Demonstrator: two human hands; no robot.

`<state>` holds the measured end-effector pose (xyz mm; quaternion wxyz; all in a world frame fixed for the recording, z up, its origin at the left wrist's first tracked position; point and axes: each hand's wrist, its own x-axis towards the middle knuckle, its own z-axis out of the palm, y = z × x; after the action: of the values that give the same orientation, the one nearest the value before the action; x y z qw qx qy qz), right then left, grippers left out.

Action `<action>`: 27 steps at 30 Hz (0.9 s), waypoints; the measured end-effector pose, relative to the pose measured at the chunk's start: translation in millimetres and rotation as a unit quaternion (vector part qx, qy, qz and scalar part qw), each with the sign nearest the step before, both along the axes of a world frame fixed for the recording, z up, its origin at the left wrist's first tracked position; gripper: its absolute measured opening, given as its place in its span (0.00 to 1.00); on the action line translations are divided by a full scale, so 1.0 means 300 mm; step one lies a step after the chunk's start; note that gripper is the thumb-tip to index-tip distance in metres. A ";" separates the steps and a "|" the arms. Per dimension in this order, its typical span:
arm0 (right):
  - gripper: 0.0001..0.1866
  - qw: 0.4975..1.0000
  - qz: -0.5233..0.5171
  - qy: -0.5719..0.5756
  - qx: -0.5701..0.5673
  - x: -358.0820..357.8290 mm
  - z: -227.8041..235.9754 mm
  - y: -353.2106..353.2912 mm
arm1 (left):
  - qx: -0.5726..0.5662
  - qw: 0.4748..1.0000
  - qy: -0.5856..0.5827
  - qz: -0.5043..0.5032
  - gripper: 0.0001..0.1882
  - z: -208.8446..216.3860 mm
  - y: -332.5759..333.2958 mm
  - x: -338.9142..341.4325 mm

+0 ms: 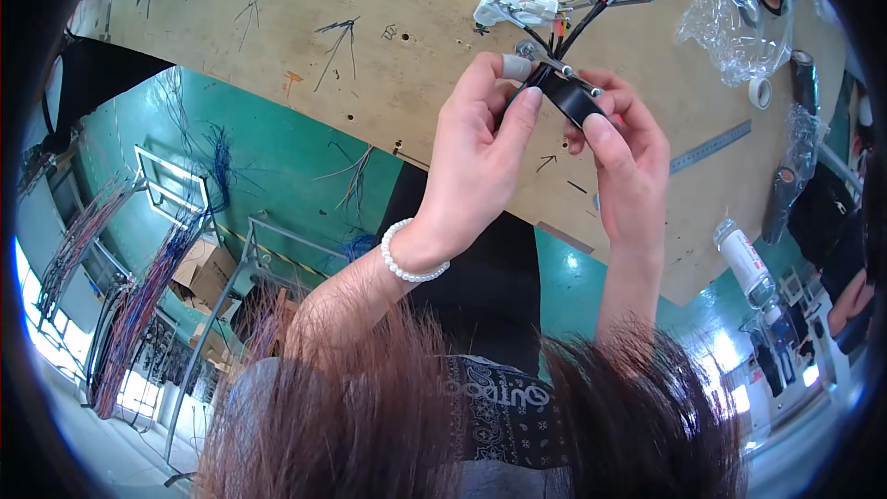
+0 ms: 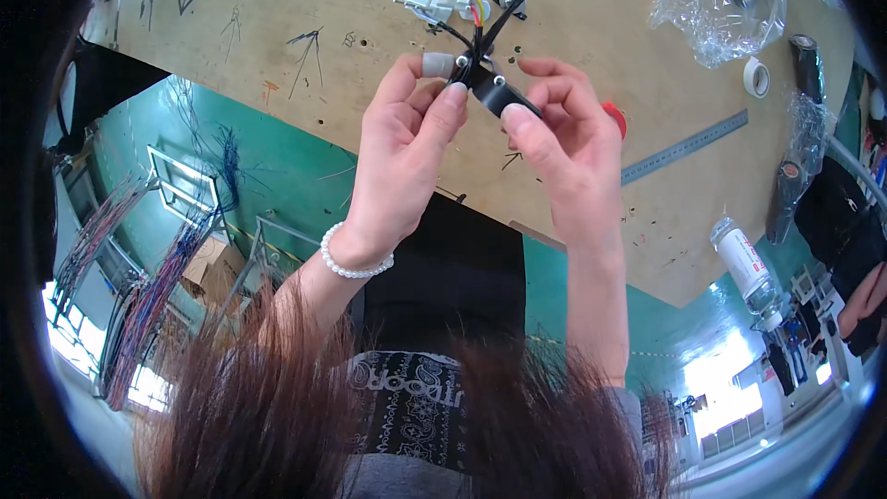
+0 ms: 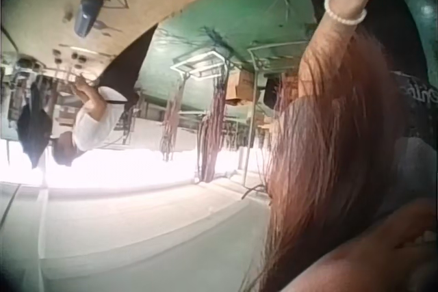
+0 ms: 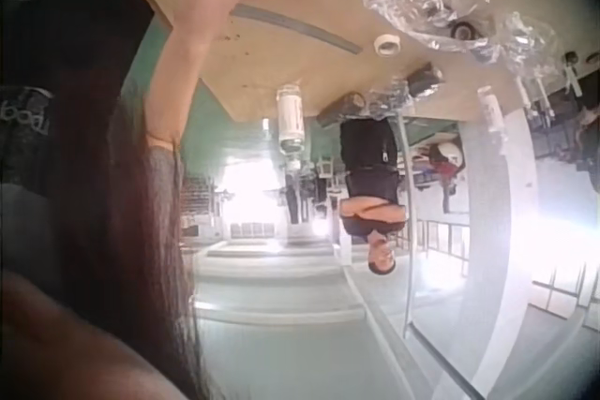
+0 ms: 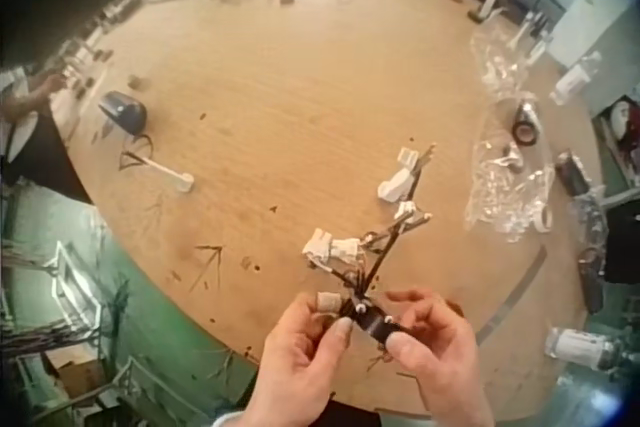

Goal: Wrap electrical wire harnesses with black adhesive tape and measure lengths.

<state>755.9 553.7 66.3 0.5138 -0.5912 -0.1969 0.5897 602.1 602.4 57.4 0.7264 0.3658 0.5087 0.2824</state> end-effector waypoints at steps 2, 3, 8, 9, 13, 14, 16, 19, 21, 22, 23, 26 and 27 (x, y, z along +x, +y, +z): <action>0.13 0.991 -0.020 -0.134 0.002 -0.047 0.071 0.005 | 0.013 1.000 0.006 -0.001 0.10 -0.005 -0.007 0.001; 0.14 0.978 -0.044 -0.203 -0.016 -0.079 0.107 0.012 | 0.027 1.000 0.009 -0.003 0.10 -0.005 -0.012 0.003; 0.12 0.835 0.038 -0.547 0.044 -0.249 0.188 0.092 | 0.020 0.997 -0.055 0.051 0.18 0.020 -0.044 0.008; 0.12 0.810 0.069 -0.580 0.059 -0.266 0.177 0.105 | 0.025 0.997 -0.064 0.047 0.21 0.026 -0.049 0.010; 0.12 0.871 -0.009 -0.482 0.094 -0.268 0.117 0.089 | 0.046 0.992 -0.074 0.091 0.28 0.025 -0.043 0.028; 0.13 0.865 -0.081 -0.475 0.138 -0.256 0.095 0.081 | 0.055 0.994 -0.051 0.084 0.29 0.023 -0.035 0.029; 0.13 0.873 -0.139 -0.449 0.131 -0.226 0.079 0.030 | 0.037 0.994 -0.041 0.091 0.30 0.018 -0.019 0.032; 0.15 0.973 -0.179 0.110 -0.097 -0.177 -0.018 0.021 | -0.009 0.995 -0.043 0.092 0.27 0.024 0.003 0.034; 0.17 0.951 -0.138 0.278 0.010 -0.167 -0.103 0.037 | -0.026 0.994 -0.041 0.099 0.25 0.029 0.010 0.037; 0.20 0.919 -0.148 0.366 0.019 -0.170 -0.135 0.034 | -0.038 0.993 -0.037 0.103 0.24 0.031 0.012 0.037; 0.24 0.907 -0.118 0.401 0.051 -0.175 -0.165 0.033 | -0.043 0.993 -0.035 0.105 0.23 0.031 0.011 0.037; 0.28 0.958 -0.145 0.216 0.124 -0.192 -0.209 0.010 | -0.048 0.994 -0.025 0.096 0.22 0.026 0.002 0.032; 0.27 0.958 -0.167 0.198 0.121 -0.191 -0.205 -0.003 | -0.042 0.995 -0.016 0.084 0.22 0.025 -0.003 0.026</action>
<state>698.5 552.7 4.7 0.7013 -0.4207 -0.0596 0.5723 609.8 601.6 65.0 0.7226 0.2868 0.5375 0.3266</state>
